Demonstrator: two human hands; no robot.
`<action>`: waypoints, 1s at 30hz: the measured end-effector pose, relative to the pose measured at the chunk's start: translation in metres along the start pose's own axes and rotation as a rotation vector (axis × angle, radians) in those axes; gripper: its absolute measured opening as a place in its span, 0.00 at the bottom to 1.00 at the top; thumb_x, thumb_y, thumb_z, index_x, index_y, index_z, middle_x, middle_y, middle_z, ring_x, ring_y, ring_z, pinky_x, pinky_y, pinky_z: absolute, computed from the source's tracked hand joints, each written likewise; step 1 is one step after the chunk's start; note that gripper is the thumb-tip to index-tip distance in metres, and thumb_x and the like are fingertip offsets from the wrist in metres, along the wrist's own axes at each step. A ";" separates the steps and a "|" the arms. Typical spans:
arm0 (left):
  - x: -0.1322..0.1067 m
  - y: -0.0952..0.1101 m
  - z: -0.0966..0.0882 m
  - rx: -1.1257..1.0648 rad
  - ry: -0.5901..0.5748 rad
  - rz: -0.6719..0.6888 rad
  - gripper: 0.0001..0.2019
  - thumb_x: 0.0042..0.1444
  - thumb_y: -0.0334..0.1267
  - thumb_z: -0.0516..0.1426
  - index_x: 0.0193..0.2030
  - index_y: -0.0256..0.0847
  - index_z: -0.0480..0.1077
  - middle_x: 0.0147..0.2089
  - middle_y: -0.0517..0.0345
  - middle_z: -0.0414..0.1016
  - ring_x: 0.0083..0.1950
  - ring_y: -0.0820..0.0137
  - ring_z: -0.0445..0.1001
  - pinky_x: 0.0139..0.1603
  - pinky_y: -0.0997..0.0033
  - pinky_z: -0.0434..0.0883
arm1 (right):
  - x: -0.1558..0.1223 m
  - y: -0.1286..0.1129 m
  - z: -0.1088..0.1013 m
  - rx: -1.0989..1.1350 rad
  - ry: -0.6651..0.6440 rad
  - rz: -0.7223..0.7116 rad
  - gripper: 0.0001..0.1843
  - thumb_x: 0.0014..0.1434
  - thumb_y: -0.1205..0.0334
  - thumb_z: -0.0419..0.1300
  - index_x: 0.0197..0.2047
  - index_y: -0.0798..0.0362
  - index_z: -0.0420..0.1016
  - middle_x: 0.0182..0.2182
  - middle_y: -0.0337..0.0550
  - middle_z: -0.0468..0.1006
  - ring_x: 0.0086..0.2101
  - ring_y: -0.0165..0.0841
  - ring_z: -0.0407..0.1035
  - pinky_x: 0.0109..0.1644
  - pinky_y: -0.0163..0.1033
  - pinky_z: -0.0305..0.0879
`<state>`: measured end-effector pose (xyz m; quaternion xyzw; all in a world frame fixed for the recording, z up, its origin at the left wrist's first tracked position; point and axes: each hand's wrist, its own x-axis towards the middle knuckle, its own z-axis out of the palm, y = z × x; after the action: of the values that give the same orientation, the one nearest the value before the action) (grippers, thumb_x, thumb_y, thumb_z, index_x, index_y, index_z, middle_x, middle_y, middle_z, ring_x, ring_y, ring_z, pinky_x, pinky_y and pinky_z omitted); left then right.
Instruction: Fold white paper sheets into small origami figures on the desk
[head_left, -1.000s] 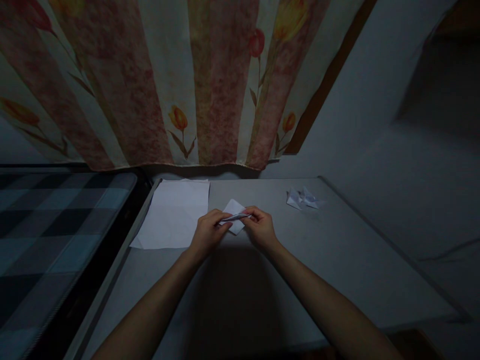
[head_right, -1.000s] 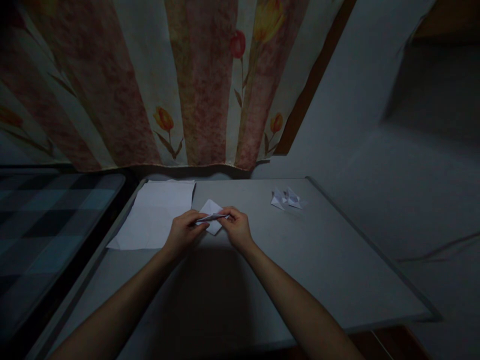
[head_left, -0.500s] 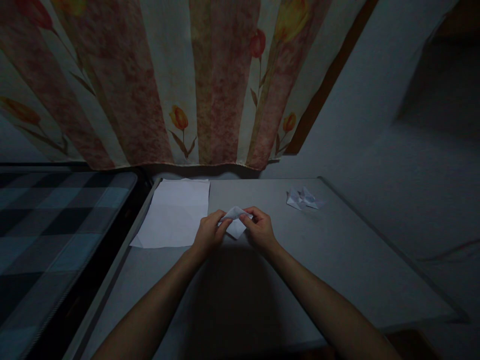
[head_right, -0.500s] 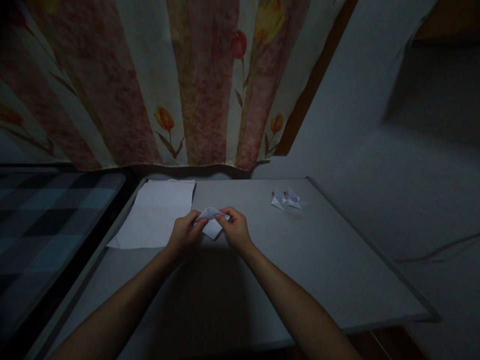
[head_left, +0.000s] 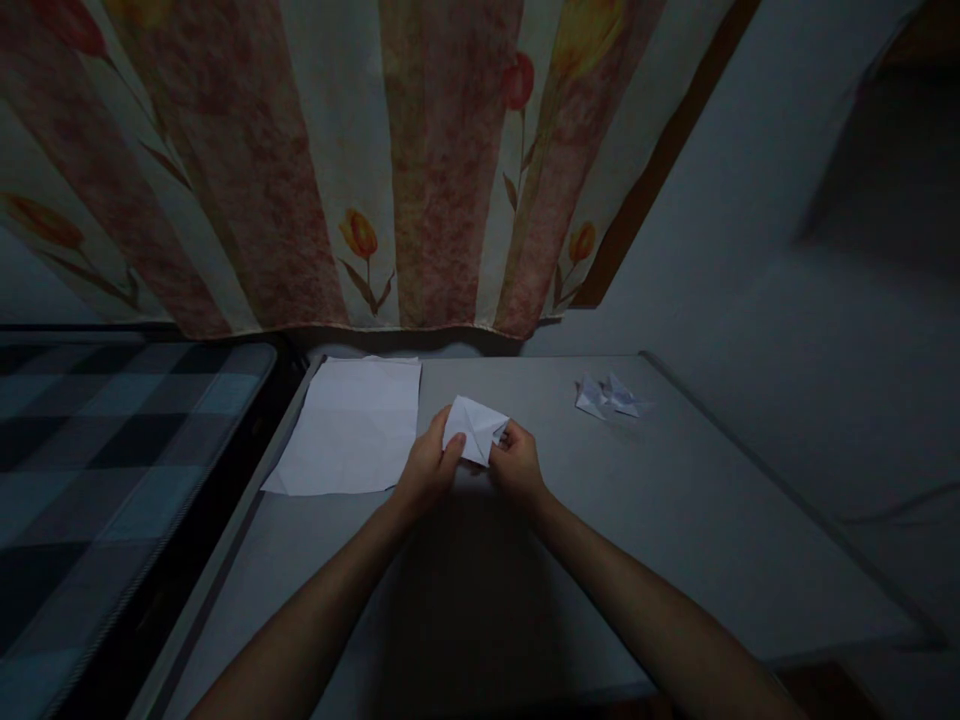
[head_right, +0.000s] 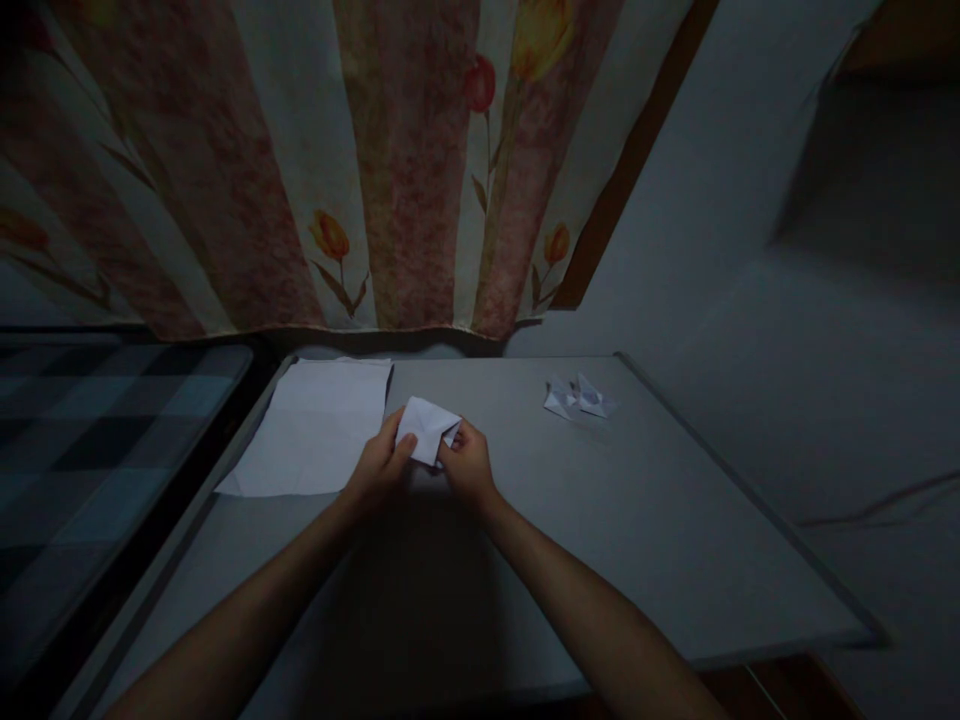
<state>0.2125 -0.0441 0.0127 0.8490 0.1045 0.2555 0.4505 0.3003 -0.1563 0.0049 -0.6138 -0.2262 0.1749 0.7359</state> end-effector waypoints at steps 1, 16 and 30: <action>-0.001 -0.001 0.000 0.043 0.001 0.059 0.27 0.58 0.41 0.50 0.64 0.35 0.56 0.52 0.44 0.69 0.51 0.61 0.70 0.50 0.61 0.67 | 0.001 0.000 -0.001 -0.002 0.021 0.002 0.13 0.43 0.57 0.65 0.32 0.53 0.71 0.25 0.39 0.77 0.22 0.31 0.69 0.21 0.34 0.65; -0.006 -0.001 -0.013 0.437 0.208 0.351 0.18 0.53 0.30 0.50 0.49 0.39 0.72 0.34 0.53 0.78 0.32 0.68 0.74 0.36 0.71 0.70 | 0.002 0.002 -0.013 -0.336 0.049 -0.157 0.10 0.52 0.60 0.58 0.34 0.54 0.78 0.27 0.39 0.75 0.22 0.28 0.66 0.22 0.33 0.63; 0.010 0.010 -0.024 -0.502 0.024 -0.317 0.10 0.41 0.38 0.61 0.30 0.36 0.70 0.19 0.64 0.69 0.20 0.76 0.67 0.21 0.78 0.63 | 0.012 -0.007 -0.030 0.104 -0.088 0.071 0.18 0.43 0.60 0.68 0.40 0.53 0.78 0.32 0.42 0.77 0.26 0.30 0.70 0.26 0.36 0.72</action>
<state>0.2078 -0.0289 0.0358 0.6810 0.1746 0.2098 0.6796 0.3269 -0.1760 0.0091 -0.5741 -0.2271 0.2393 0.7494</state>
